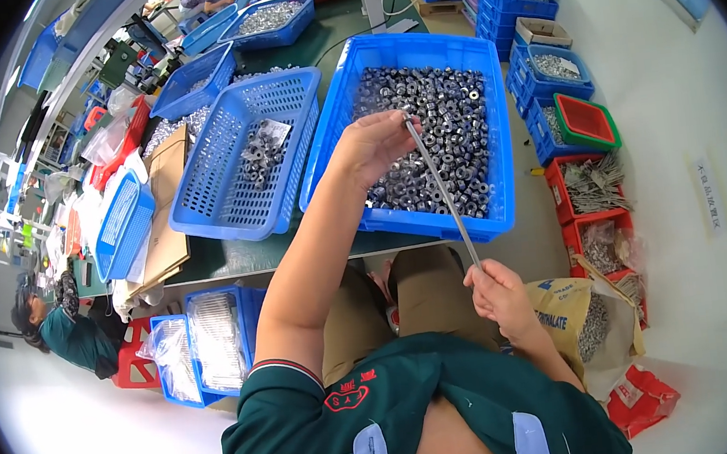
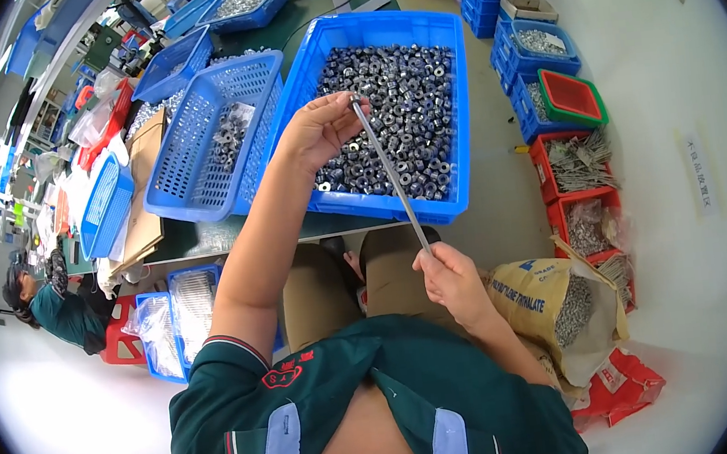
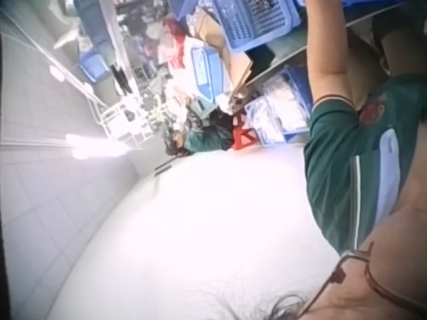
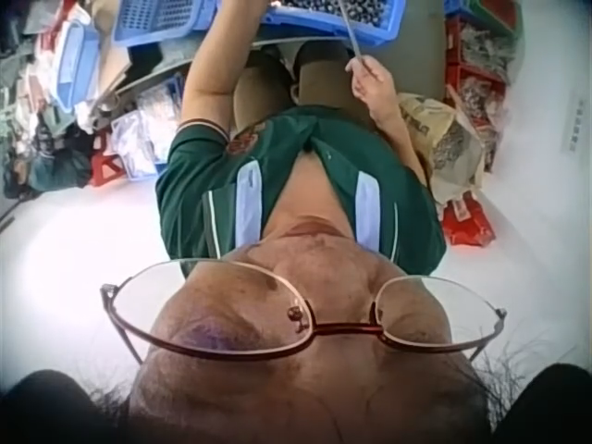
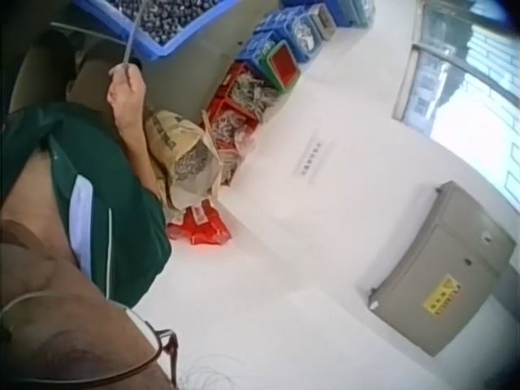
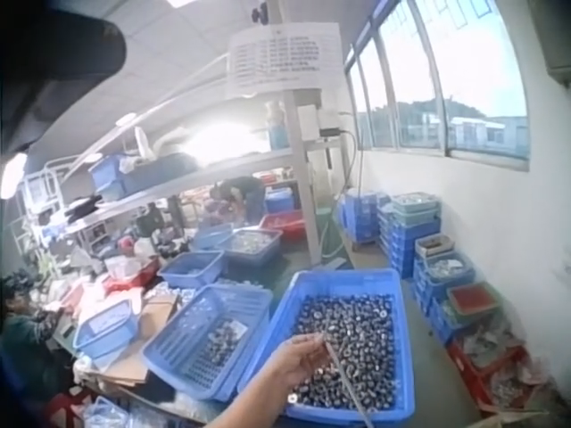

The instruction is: Threading small metal washers onto a metal rod at a factory workstation.

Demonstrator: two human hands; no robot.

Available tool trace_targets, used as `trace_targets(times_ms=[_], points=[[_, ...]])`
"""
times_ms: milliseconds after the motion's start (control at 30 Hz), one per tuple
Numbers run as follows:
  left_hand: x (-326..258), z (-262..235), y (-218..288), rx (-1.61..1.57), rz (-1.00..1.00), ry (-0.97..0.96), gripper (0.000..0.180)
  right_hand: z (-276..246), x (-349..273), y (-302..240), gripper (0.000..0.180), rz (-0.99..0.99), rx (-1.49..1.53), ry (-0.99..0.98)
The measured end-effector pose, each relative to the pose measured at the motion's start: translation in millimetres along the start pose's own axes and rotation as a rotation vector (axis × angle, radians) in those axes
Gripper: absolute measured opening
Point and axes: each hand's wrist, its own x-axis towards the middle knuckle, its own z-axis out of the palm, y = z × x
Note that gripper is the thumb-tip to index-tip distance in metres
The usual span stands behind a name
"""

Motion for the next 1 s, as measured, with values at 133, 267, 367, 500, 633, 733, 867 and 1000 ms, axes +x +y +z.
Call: trace_targets(times_ms=[133,267,367,500,633,733,867,1000], points=[[-4,0,2,0.026,0.081,-0.014,0.017,5,-4,-7,0.02,0.039,0.045,-0.011],[-13,7,8,0.056,0.143,-0.045,0.023,7,-9,-14,0.02,0.087,0.107,-0.045],[-21,11,13,0.123,0.105,-0.088,0.03,7,-11,-16,0.021,0.072,0.123,-0.063],[-35,33,0,0.257,0.036,-0.177,0.036,14,0,-11,0.021,-0.053,-0.025,0.023],[-46,45,-11,0.475,-0.033,-0.292,0.039,15,11,-22,0.021,-0.05,0.046,0.044],[-47,52,-7,0.597,-0.144,-0.404,0.04,12,15,-28,0.021,-0.1,0.06,0.069],[-18,29,2,1.315,0.38,-0.124,0.027,4,11,-26,0.02,-0.182,0.044,0.105],[-1,21,-19,1.837,0.331,-0.355,0.021,-2,6,-22,0.02,-0.177,0.049,0.113]])
